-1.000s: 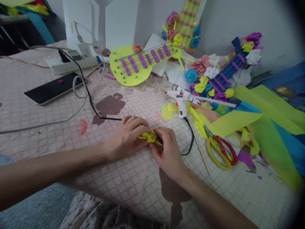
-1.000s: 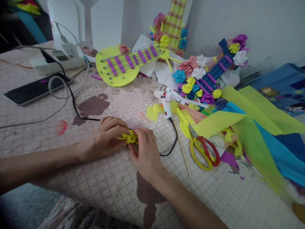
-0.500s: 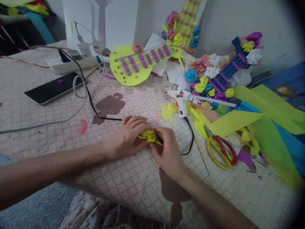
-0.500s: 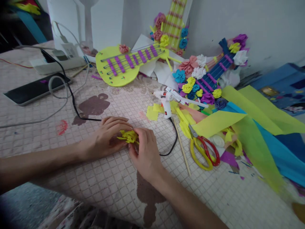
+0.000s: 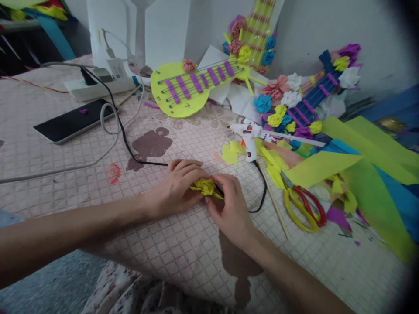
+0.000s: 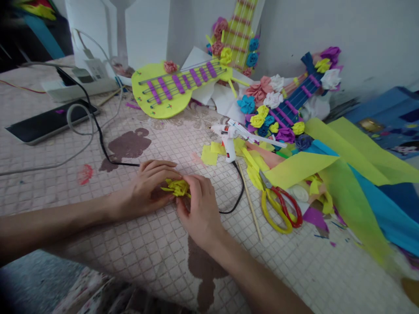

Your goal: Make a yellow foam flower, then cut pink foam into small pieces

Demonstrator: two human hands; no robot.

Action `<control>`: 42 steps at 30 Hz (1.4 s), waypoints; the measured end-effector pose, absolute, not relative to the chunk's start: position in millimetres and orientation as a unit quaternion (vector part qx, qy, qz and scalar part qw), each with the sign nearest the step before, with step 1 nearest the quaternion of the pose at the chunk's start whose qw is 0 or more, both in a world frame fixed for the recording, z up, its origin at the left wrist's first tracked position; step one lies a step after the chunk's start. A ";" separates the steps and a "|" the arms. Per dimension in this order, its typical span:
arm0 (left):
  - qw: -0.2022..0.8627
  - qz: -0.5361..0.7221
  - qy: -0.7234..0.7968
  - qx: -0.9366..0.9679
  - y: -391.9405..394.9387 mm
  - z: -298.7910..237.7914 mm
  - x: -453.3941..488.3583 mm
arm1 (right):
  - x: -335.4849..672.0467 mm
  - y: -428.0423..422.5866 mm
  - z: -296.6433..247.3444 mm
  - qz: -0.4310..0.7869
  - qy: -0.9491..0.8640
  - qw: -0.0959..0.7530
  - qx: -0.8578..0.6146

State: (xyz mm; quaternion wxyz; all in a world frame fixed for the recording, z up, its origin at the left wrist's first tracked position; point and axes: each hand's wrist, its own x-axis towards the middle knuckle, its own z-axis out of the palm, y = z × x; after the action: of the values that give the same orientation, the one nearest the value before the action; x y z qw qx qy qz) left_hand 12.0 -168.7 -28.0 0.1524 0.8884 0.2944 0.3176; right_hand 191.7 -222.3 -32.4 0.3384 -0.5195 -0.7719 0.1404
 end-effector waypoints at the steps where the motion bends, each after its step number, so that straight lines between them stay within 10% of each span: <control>1: 0.155 0.316 0.296 0.888 -168.8 -27.9 12.0 | 191.8 -222.6 -32.3 0.139 -0.772 0.340 -0.518; 19: 0.182 0.297 0.295 0.890 -167.9 -31.6 8.4 | 275.9 -201.8 -3.3 -0.038 -0.695 0.382 -0.608; 30: 0.173 0.301 0.292 0.891 -168.0 -30.5 8.0 | 320.6 -214.9 2.6 0.048 -0.688 0.053 -0.722; 42: 0.154 0.300 0.280 0.899 -167.9 -33.5 6.2 | 319.5 -215.7 9.4 0.038 -0.642 0.007 -0.766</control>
State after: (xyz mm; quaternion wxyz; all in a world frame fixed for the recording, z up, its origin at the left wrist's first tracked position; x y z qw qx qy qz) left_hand 6.2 -167.9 -33.5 0.1537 0.8988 0.2800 0.3003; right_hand 319.5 -215.7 9.4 0.0068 -0.7656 -0.6422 0.0384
